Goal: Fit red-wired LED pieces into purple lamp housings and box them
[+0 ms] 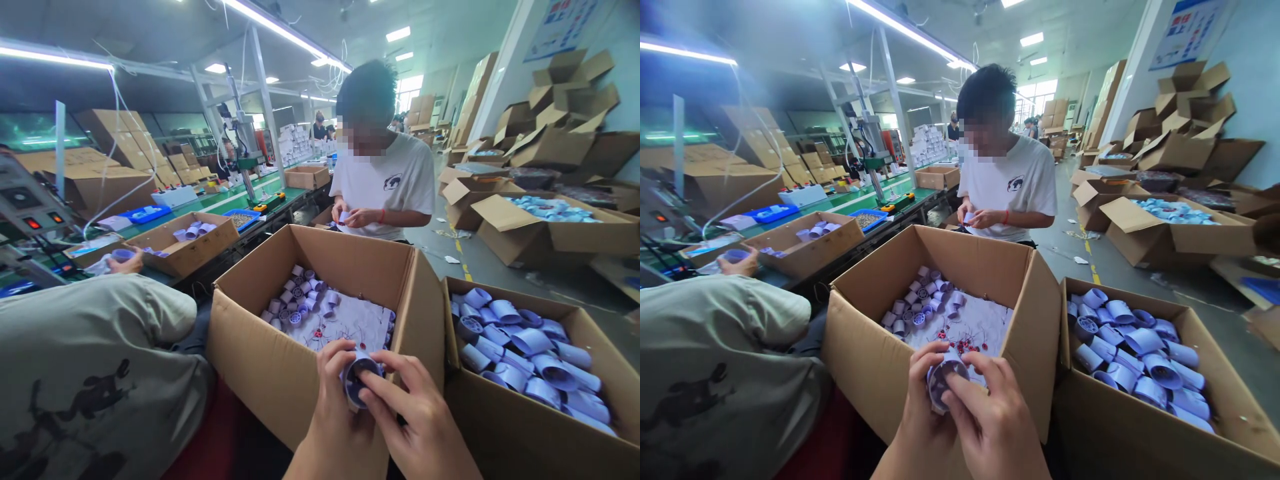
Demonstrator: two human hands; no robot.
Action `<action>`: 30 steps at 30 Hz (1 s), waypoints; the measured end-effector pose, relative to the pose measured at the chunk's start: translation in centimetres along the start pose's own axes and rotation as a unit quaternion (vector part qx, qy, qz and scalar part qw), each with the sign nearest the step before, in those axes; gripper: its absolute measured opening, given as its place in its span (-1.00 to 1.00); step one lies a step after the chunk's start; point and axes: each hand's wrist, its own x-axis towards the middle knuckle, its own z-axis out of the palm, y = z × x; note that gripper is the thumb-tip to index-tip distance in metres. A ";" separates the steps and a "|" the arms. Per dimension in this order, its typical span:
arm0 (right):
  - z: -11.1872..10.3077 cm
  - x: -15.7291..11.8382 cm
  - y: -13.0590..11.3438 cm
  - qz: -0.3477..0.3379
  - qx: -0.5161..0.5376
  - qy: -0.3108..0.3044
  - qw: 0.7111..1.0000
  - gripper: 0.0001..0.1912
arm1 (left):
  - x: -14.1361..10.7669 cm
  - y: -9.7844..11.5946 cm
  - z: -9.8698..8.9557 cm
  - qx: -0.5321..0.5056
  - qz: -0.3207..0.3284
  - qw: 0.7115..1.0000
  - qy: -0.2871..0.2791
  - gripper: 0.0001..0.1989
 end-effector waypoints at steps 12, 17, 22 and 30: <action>-0.4 0.0 -0.2 0.015 0.118 0.003 0.993 -0.54 | -0.1 2.2 -0.8 -0.210 -0.127 0.966 -0.077 -0.59; -0.1 -0.1 -0.3 -0.066 0.113 0.085 0.988 -0.63 | 1.4 3.8 -1.9 -0.294 -0.199 0.931 -0.084 -0.62; -0.3 -0.3 0.1 -0.097 0.129 0.098 0.982 -0.63 | 2.7 5.9 -2.2 -0.232 -0.296 0.926 -0.041 -0.53; -0.8 -0.9 1.0 -0.114 0.116 0.072 0.984 -0.60 | 4.9 7.0 -2.2 -0.069 -0.380 0.908 -0.166 -0.31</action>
